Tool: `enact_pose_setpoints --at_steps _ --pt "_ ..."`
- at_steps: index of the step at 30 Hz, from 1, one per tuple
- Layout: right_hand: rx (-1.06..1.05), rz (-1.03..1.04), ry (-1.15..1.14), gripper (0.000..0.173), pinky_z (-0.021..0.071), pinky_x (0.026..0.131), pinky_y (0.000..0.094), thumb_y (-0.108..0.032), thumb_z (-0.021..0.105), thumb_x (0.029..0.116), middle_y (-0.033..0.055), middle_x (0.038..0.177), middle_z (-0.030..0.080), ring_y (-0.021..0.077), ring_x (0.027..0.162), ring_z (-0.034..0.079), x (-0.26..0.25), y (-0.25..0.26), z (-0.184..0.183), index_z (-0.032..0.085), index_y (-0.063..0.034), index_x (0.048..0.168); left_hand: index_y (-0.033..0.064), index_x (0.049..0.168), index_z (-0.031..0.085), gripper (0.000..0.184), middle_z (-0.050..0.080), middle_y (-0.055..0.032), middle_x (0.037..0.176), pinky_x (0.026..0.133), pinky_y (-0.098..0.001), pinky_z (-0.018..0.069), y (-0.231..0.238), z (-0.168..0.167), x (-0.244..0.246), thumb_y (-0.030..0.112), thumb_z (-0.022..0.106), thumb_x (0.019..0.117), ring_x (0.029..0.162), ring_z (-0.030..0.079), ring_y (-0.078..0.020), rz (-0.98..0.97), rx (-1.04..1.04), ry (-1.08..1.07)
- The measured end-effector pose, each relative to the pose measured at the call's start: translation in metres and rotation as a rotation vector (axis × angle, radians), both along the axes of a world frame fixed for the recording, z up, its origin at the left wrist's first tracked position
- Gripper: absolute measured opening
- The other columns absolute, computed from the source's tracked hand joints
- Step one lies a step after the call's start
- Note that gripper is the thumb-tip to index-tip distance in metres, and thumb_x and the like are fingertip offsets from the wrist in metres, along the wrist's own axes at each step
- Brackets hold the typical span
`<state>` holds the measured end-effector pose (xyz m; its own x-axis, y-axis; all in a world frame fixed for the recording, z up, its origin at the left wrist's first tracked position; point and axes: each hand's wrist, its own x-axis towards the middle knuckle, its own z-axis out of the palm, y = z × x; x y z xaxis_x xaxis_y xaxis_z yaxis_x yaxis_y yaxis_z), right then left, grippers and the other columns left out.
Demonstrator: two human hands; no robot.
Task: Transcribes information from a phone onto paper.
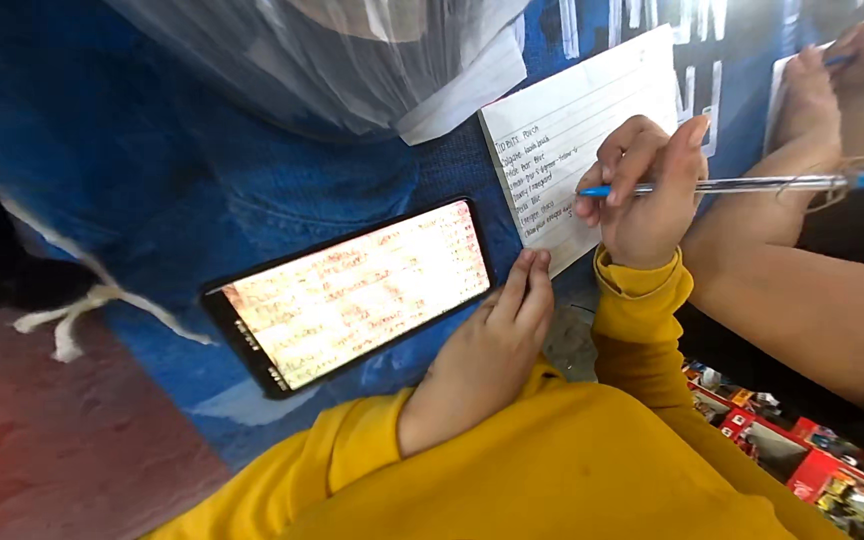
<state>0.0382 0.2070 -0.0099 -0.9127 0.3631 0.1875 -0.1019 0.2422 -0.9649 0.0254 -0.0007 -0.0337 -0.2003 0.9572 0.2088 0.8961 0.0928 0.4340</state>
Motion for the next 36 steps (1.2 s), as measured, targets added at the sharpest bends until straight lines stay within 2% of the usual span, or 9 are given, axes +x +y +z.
enact_pose_setpoints --at_steps 2,5,8,12,15,18,23,27,36 --pt "0.021 -0.024 -0.010 0.041 0.0554 0.050 0.0139 -0.038 0.040 0.1113 -0.0160 0.076 0.064 -0.0033 0.060 0.063 -0.001 -0.005 0.001 0.063 -0.0234 0.081 -0.0075 0.130 0.060 0.036 0.055 -0.0243 0.143 0.098 -0.0332 0.0512 0.000 0.000 0.000 -0.009 0.049 0.0956 0.135 0.055 -0.0341 0.003 0.001 0.002" --pt "0.131 -0.050 0.039 0.020 0.0580 0.062 0.0150 -0.031 0.050 0.1089 -0.0169 0.088 0.064 -0.0026 0.073 0.066 -0.001 -0.004 -0.002 0.063 -0.0248 0.094 -0.0070 0.131 0.060 0.037 0.057 -0.0237 0.142 0.099 -0.0331 0.0509 -0.001 0.000 0.000 -0.009 0.050 0.0950 0.135 0.055 -0.0335 0.002 -0.002 0.004" --pt "0.178 -0.065 0.107 0.009 0.0606 0.072 0.0184 -0.031 0.063 0.1026 -0.0150 0.096 0.064 0.0002 0.084 0.068 0.001 0.002 -0.006 0.065 -0.0250 0.096 -0.0068 0.131 0.060 0.037 0.059 -0.0227 0.139 0.101 -0.0336 0.0500 -0.001 0.000 0.000 -0.009 0.049 0.0954 0.134 0.055 -0.0340 -0.003 0.010 0.000" --pt "0.147 -0.090 0.120 0.031 0.0594 0.068 0.0182 -0.040 0.049 0.1075 -0.0164 0.094 0.067 0.0002 0.081 0.068 0.009 0.005 -0.005 0.070 -0.0283 0.088 -0.0067 0.128 0.062 0.035 0.061 -0.0222 0.136 0.100 -0.0332 0.0504 -0.001 0.001 0.001 -0.008 0.048 0.0961 0.132 0.057 -0.0342 0.016 0.047 -0.033" --pt "0.076 -0.121 0.101 0.046 0.0569 0.054 0.0161 -0.042 0.041 0.1100 -0.0157 0.080 0.067 -0.0014 0.064 0.065 0.018 0.003 -0.006 0.069 -0.0251 0.078 -0.0074 0.128 0.062 0.035 0.059 -0.0232 0.139 0.101 -0.0332 0.0504 -0.001 0.001 0.000 -0.008 0.048 0.0960 0.132 0.057 -0.0340 0.004 0.057 -0.016" --pt "0.031 -0.171 0.039 0.054 0.0523 0.046 0.0135 -0.042 0.037 0.1111 -0.0157 0.066 0.059 -0.0036 0.050 0.058 0.024 -0.005 -0.006 0.060 -0.0224 0.067 -0.0080 0.125 0.063 0.033 0.058 -0.0217 0.142 0.099 -0.0324 0.0509 -0.002 0.000 0.000 -0.009 0.049 0.0950 0.130 0.059 -0.0314 0.013 0.076 0.017" --pt "0.096 -0.250 0.019 0.050 0.0485 0.044 0.0109 -0.028 0.039 0.1113 -0.0172 0.058 0.056 -0.0062 0.046 0.055 0.017 -0.017 -0.006 0.055 -0.0232 0.064 -0.0088 0.125 0.063 0.032 0.054 -0.0240 0.145 0.101 -0.0331 0.0503 -0.002 0.001 0.000 -0.009 0.049 0.0950 0.131 0.059 -0.0319 0.007 0.059 0.012" --pt "0.124 -0.169 0.015 0.046 0.0441 0.046 0.0090 -0.031 0.048 0.1092 -0.0194 0.057 0.053 -0.0093 0.049 0.052 0.006 -0.032 -0.007 0.056 -0.0243 0.064 -0.0088 0.124 0.063 0.033 0.053 -0.0232 0.146 0.101 -0.0324 0.0500 -0.002 0.001 0.000 -0.010 0.049 0.0948 0.131 0.058 -0.0310 0.014 0.062 -0.008" --pt "0.249 -0.170 0.005 0.044 0.0439 0.046 0.0093 -0.021 0.050 0.1069 -0.0176 0.056 0.048 -0.0092 0.050 0.050 0.002 -0.042 -0.015 0.050 -0.0205 0.062 -0.0078 0.125 0.063 0.034 0.055 -0.0222 0.145 0.101 -0.0317 0.0496 -0.001 0.002 0.001 -0.009 0.049 0.0939 0.132 0.058 -0.0305 0.036 0.065 -0.076"
